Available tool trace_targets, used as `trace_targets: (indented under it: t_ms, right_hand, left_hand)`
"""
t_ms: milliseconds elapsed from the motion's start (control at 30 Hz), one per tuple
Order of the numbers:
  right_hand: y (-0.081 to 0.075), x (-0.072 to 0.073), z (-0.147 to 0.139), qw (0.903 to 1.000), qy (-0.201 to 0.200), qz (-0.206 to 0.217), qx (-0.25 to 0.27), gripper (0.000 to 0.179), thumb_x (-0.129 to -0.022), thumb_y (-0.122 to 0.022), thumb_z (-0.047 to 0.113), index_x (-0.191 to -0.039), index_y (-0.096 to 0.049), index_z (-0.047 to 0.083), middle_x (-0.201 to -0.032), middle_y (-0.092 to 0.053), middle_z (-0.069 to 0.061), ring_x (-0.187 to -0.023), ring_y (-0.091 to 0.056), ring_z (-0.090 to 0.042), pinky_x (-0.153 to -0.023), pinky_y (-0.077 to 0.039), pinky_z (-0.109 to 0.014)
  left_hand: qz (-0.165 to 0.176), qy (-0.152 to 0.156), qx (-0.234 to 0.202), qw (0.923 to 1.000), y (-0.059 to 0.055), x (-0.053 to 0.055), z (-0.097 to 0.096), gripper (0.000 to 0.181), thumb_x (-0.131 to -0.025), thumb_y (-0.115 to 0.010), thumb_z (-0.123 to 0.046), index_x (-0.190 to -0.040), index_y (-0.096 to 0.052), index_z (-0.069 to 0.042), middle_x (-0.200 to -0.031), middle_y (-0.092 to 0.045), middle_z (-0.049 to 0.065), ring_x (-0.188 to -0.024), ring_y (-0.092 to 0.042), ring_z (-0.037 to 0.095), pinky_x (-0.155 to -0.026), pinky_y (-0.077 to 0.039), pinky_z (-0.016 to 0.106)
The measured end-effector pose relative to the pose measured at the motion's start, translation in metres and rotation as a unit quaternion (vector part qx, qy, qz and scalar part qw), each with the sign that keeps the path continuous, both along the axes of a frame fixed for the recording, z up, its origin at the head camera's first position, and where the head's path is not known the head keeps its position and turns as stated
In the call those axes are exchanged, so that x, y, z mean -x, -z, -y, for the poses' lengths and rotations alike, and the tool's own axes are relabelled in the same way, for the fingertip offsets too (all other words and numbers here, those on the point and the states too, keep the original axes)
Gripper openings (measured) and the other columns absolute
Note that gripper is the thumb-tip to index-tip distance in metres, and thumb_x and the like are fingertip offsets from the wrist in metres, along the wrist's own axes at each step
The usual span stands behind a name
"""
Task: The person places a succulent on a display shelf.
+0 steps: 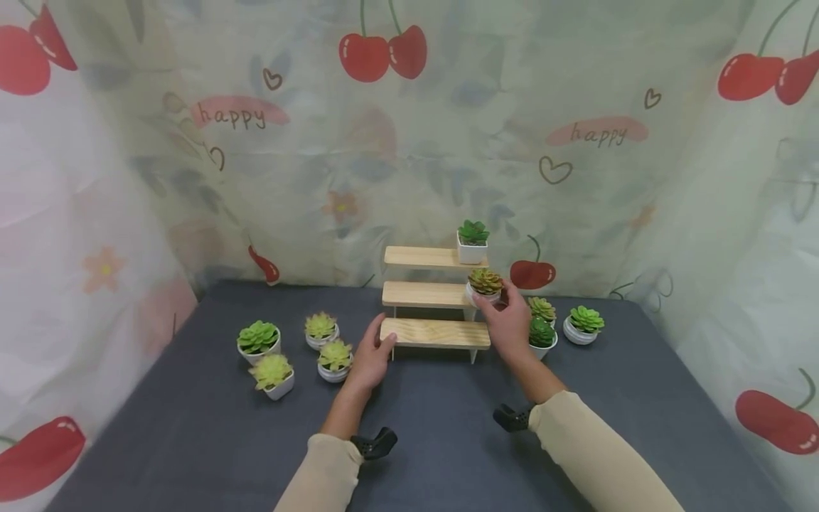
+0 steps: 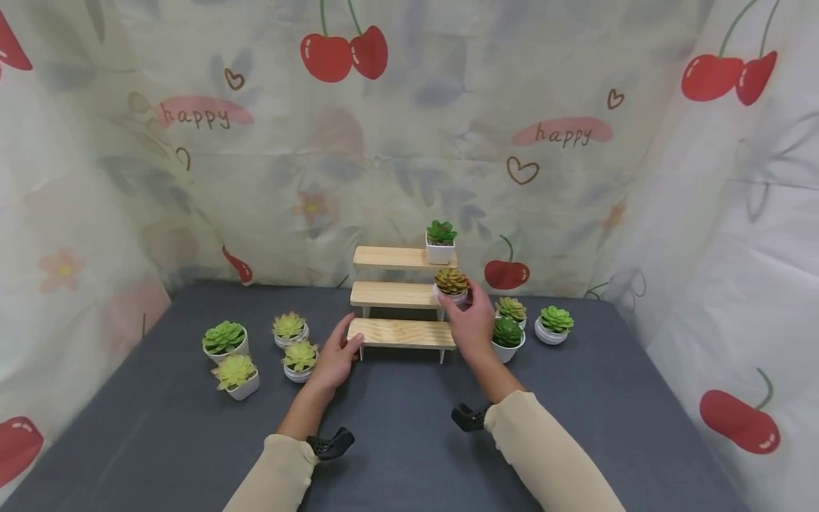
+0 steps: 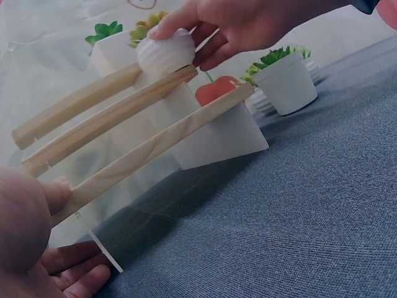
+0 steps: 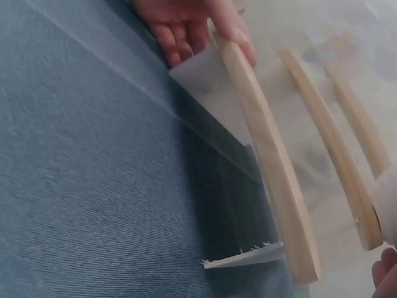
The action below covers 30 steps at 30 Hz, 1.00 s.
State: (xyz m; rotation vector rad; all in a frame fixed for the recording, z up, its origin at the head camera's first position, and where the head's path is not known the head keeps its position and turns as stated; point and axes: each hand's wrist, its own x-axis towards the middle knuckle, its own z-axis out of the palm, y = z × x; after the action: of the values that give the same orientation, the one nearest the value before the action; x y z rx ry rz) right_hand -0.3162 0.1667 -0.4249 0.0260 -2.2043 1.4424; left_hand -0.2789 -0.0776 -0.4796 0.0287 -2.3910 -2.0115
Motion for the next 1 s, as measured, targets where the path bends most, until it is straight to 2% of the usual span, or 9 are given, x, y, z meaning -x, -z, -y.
trace_targets:
  t_ms: [267,667,867,1000]
  right_hand:
    - [-0.007,0.004,0.002,0.9967,-0.018,0.019,-0.078,0.064,-0.087,-0.075,0.033,-0.135,-0.052,-0.001,-0.128,-0.057,-0.020,-0.121,-0.050,-0.034,-0.101,-0.037,-0.051]
    - [-0.011,0.008,0.007,0.9915,-0.022,0.049,-0.118,0.064,-0.087,-0.074,0.037,-0.136,-0.053,0.003,-0.128,-0.057,-0.018,-0.120,-0.047,-0.035,-0.100,-0.037,-0.052]
    - [-0.011,0.009,0.010,0.9901,-0.027,0.055,-0.126,0.065,-0.086,-0.075,0.039,-0.136,-0.054,0.003,-0.124,-0.056,-0.020,-0.116,-0.048,-0.035,-0.097,-0.038,-0.052]
    - [-0.013,0.008,0.015,0.9891,-0.037,0.067,-0.126,0.066,-0.086,-0.074,0.039,-0.137,-0.053,0.004,-0.123,-0.054,-0.020,-0.115,-0.048,-0.036,-0.096,-0.039,-0.053]
  left_hand:
    - [0.004,-0.002,-0.001,1.0000,0.000,0.001,0.001,0.055,-0.104,-0.050,-0.024,-0.154,-0.029,-0.017,-0.151,-0.034,0.022,-0.133,-0.039,0.039,-0.102,-0.038,0.054]
    - [0.000,0.001,0.000,1.0000,-0.001,0.000,0.002,0.055,-0.104,-0.050,-0.024,-0.154,-0.029,-0.016,-0.152,-0.033,0.021,-0.134,-0.038,0.039,-0.102,-0.037,0.054]
    - [0.005,0.000,0.004,1.0000,0.001,0.001,0.001,0.055,-0.104,-0.050,-0.025,-0.154,-0.029,-0.018,-0.143,-0.044,0.022,-0.129,-0.045,0.036,-0.100,-0.040,0.053]
    - [0.005,-0.002,0.004,1.0000,0.002,0.001,0.001,0.055,-0.104,-0.050,-0.025,-0.154,-0.029,-0.018,-0.143,-0.044,0.022,-0.128,-0.045,0.036,-0.100,-0.040,0.053]
